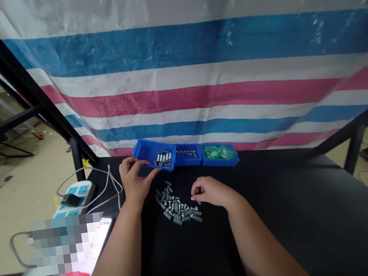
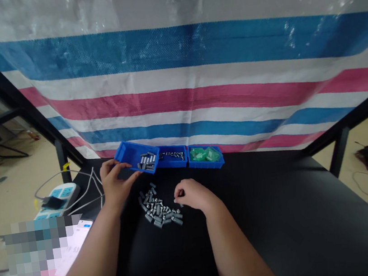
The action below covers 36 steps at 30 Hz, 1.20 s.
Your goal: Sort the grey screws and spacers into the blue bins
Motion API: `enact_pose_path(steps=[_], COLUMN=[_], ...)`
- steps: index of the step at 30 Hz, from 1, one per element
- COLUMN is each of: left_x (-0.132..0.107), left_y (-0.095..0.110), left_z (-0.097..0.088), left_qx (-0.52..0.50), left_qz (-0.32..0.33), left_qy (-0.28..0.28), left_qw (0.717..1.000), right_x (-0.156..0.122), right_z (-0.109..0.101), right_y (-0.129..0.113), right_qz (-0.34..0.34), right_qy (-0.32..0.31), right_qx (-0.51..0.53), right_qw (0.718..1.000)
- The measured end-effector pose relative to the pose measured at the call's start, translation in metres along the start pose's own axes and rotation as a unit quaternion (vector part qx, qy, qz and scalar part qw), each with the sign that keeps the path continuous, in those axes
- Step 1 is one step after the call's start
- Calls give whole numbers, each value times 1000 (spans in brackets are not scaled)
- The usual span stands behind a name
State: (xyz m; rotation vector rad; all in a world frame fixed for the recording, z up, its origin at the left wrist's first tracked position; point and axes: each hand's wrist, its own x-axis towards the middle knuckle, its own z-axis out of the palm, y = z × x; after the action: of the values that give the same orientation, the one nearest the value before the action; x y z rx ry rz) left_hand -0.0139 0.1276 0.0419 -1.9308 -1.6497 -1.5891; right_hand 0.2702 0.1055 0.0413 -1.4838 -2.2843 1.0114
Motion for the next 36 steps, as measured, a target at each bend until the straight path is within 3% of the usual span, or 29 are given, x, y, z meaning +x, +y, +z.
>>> enact_pose_path(steps=[3,8,13,15,17,20,22,23,24,26,29,33,34,36], left_x=[0,0,0,0,0,0,0,-1,-1,-2,-3,-2,-2,0], left_y=[0,1,2,3,4,7,10,11,13,15,16,12,10,6], left_z=[0,0,0,0,0,0,0,0,1,2,3,3,2,1], left_qx=[0,6,2,-4,-15,-34,-43,-48,-54,-64,-66,-41,-32,-15], left_qz=[13,13,22,34,52,78,93,101,110,122,117,88,79,63], left_qy=[0,-2,-10,-15,-25,-54,-79,-93,-106,-130,-142,-99,-82,-50], left_qw=[1000,1000,1000,999,998,995,992,989,987,982,981,990,993,997], right_x=[0,-5,-2,1,4,7,7,6,6,6,7,5,3,-2], right_z=[-2,-3,-1,-3,-6,-8,-5,-4,-2,2,3,-2,-4,-9], right_y=[1,-2,0,4,7,4,-4,-8,-13,-22,-28,-25,-24,-22], right_qz=[19,63,67,66,41,-39,-100,-127,-154,-196,-216,-159,-141,-103], right_qy=[44,-2,30,101,236,448,527,540,533,476,404,434,409,297], right_qx=[4,6,-8,-3,31,123,157,156,141,78,-6,0,7,20], right_qw=[999,998,997,993,970,885,829,817,820,854,889,887,902,949])
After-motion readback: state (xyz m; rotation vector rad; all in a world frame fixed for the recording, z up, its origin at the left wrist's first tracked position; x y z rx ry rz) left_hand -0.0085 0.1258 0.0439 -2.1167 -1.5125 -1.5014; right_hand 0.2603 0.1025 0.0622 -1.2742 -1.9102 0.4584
